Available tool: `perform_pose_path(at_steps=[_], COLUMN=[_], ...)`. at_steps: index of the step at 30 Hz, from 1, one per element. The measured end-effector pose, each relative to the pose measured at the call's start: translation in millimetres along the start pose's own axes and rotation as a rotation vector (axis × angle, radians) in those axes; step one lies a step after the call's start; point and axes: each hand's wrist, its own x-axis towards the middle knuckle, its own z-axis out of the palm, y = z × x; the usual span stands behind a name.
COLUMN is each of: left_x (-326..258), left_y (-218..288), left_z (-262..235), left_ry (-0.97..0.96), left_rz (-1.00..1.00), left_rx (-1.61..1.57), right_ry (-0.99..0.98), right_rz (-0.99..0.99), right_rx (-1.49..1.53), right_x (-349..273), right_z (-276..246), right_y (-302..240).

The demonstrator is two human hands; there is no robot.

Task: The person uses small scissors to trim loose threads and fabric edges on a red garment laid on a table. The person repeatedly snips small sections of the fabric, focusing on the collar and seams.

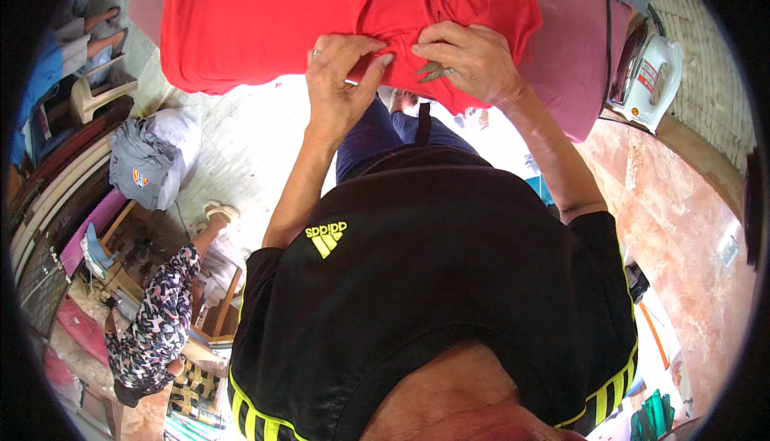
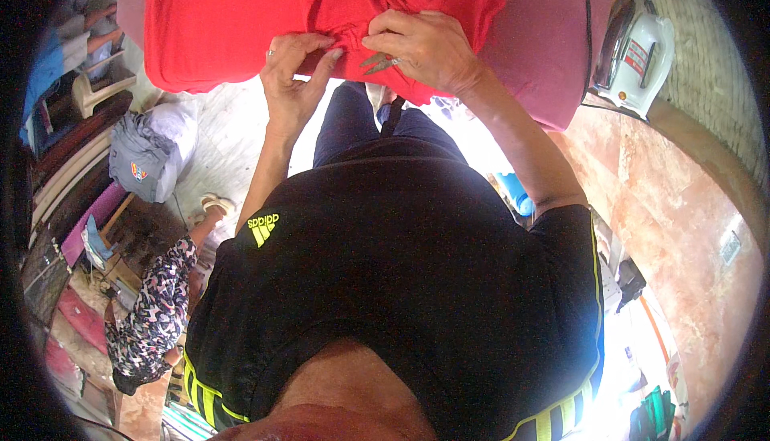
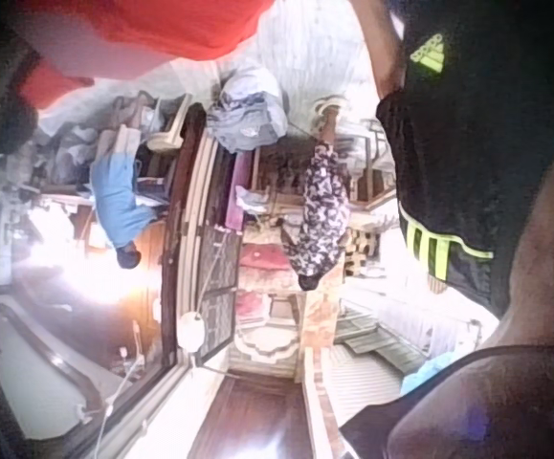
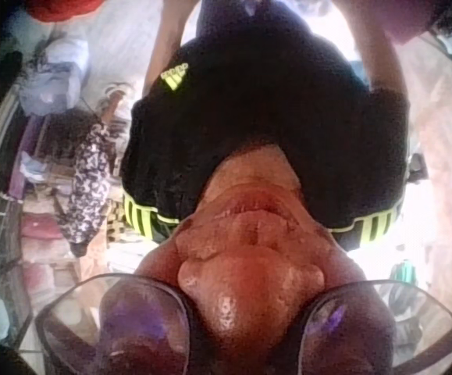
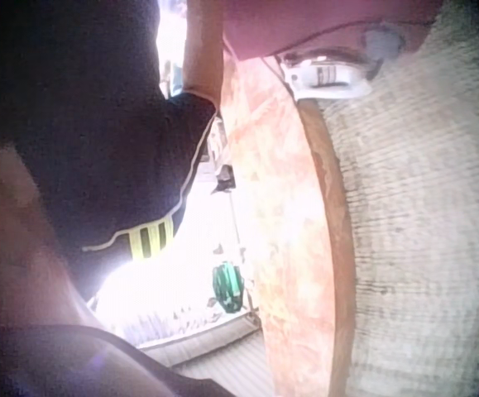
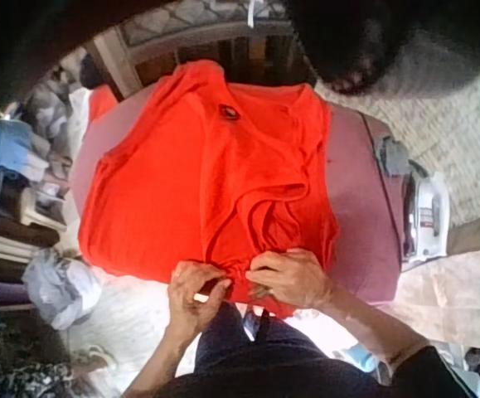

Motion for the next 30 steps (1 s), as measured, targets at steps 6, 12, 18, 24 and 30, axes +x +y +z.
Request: perform_pose_path(at_steps=[6,12,18,24,30], left_x=[9.6,16.2,13.3,8.3,22.0], left_y=[8.1,3.1,6.7,-3.3,9.0], left_z=[2.1,1.8,2.9,9.9,7.8], left_ry=[-0.098,-0.191,-0.07,-0.053,-0.177], left_rz=[0.07,0.213,0.127,0.153,0.047], left_rx=[0.192,0.248,0.133,0.155,0.151], right_ry=[0.034,0.09,0.134,0.094,0.063], right_rz=[0.056,0.058,0.071,0.105,0.14], right_rx=[0.056,0.119,0.198,0.223,0.195], right_x=[0.8,4.5,4.4,6.4,18.5], right_z=[0.0,-1.8,-4.3,-8.6,-8.1], right_y=[-1.9,-4.0,-2.5,-7.0,-9.8])
